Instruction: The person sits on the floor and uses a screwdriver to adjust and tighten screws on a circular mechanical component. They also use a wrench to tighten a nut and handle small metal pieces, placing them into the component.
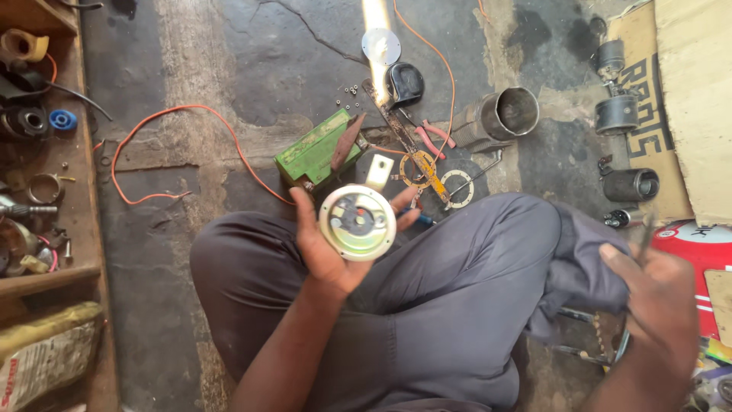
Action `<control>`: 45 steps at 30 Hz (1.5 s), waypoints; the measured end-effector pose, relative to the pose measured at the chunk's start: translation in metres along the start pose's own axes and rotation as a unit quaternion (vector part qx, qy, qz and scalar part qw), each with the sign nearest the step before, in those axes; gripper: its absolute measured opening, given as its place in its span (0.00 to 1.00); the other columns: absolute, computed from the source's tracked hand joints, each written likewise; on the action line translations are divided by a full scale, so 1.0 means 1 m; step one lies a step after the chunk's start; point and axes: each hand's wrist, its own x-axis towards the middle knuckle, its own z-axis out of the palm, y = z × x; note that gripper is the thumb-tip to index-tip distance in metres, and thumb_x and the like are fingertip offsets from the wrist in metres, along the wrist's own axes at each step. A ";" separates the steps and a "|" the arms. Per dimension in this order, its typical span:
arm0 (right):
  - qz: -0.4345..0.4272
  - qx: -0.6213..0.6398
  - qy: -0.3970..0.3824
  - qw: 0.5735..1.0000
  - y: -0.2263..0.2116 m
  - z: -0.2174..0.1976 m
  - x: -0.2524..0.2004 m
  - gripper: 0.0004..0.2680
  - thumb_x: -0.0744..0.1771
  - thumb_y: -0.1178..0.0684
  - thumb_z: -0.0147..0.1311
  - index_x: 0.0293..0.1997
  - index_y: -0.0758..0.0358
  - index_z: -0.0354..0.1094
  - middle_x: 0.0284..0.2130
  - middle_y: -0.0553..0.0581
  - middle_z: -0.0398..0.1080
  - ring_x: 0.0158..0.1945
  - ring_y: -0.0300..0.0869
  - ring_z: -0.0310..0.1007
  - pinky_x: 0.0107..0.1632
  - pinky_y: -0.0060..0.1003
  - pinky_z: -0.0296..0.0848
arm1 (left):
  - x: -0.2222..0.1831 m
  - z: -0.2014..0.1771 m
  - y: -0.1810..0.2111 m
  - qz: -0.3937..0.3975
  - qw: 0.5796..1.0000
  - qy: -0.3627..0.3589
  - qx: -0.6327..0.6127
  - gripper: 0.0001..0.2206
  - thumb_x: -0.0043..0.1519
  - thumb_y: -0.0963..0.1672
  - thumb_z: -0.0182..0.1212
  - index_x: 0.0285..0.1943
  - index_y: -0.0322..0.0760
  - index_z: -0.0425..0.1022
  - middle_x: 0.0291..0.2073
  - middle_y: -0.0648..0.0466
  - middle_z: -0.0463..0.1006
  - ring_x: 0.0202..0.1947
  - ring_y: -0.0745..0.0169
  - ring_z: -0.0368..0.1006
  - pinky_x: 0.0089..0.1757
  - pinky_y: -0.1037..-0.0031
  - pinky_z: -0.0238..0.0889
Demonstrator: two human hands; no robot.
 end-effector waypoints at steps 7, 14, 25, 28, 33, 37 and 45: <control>-0.121 -0.206 -0.096 0.966 -0.036 0.119 -0.050 0.20 0.56 0.58 0.71 0.51 0.72 0.75 0.33 0.60 0.79 0.34 0.40 0.75 0.38 0.35 0.75 | -0.015 -0.022 -0.054 -0.074 0.995 0.012 -0.067 0.47 0.64 0.69 0.35 0.63 0.24 0.71 0.61 0.34 0.74 0.66 0.25 0.61 0.65 0.43 0.55; -0.355 -0.237 0.038 0.904 -0.060 0.208 -0.034 0.05 0.67 0.59 0.61 0.44 0.68 0.72 0.33 0.66 0.75 0.37 0.46 0.79 0.40 0.38 0.72 | -0.022 -0.017 -0.059 -0.080 0.993 -0.029 -0.085 0.45 0.67 0.69 0.35 0.59 0.24 0.73 0.50 0.34 0.78 0.66 0.28 0.63 0.68 0.40 0.49; -0.070 0.127 -0.155 0.977 -0.066 0.182 -0.058 0.11 0.64 0.59 0.60 0.50 0.66 0.68 0.40 0.47 0.75 0.39 0.31 0.75 0.42 0.28 0.75 | -0.021 0.000 -0.045 -0.050 0.995 0.038 -0.084 0.47 0.60 0.70 0.33 0.51 0.23 0.71 0.45 0.37 0.79 0.62 0.34 0.68 0.61 0.46 0.59; -0.064 0.068 -0.190 0.977 -0.054 0.206 -0.056 0.08 0.65 0.59 0.58 0.47 0.66 0.69 0.33 0.48 0.73 0.34 0.30 0.71 0.34 0.30 0.68 | -0.024 -0.011 -0.051 -0.043 0.996 -0.040 -0.067 0.47 0.64 0.70 0.36 0.56 0.24 0.72 0.46 0.36 0.79 0.49 0.40 0.76 0.49 0.57 0.70; -0.227 -0.250 -0.005 0.941 -0.031 0.226 -0.050 0.09 0.71 0.56 0.58 0.34 0.70 0.66 0.22 0.63 0.68 0.27 0.31 0.68 0.34 0.40 0.66 | -0.024 -0.011 -0.054 -0.031 0.997 -0.027 -0.068 0.45 0.67 0.69 0.40 0.56 0.23 0.73 0.47 0.39 0.79 0.52 0.37 0.73 0.53 0.54 0.68; -0.240 -0.160 0.052 0.956 -0.040 0.212 -0.038 0.08 0.71 0.56 0.56 0.36 0.70 0.68 0.23 0.60 0.69 0.29 0.31 0.63 0.33 0.39 0.66 | -0.028 0.004 -0.050 -0.054 0.991 -0.111 -0.061 0.41 0.63 0.68 0.44 0.55 0.29 0.75 0.44 0.38 0.79 0.78 0.33 0.52 0.72 0.41 0.46; -0.243 -0.118 -0.039 0.962 -0.064 0.209 -0.079 0.06 0.64 0.57 0.62 0.35 0.68 0.71 0.21 0.54 0.73 0.26 0.29 0.69 0.29 0.33 0.68 | -0.027 0.000 -0.043 -0.076 0.986 0.143 -0.038 0.45 0.57 0.72 0.40 0.51 0.31 0.71 0.56 0.23 0.75 0.68 0.32 0.49 0.60 0.52 0.47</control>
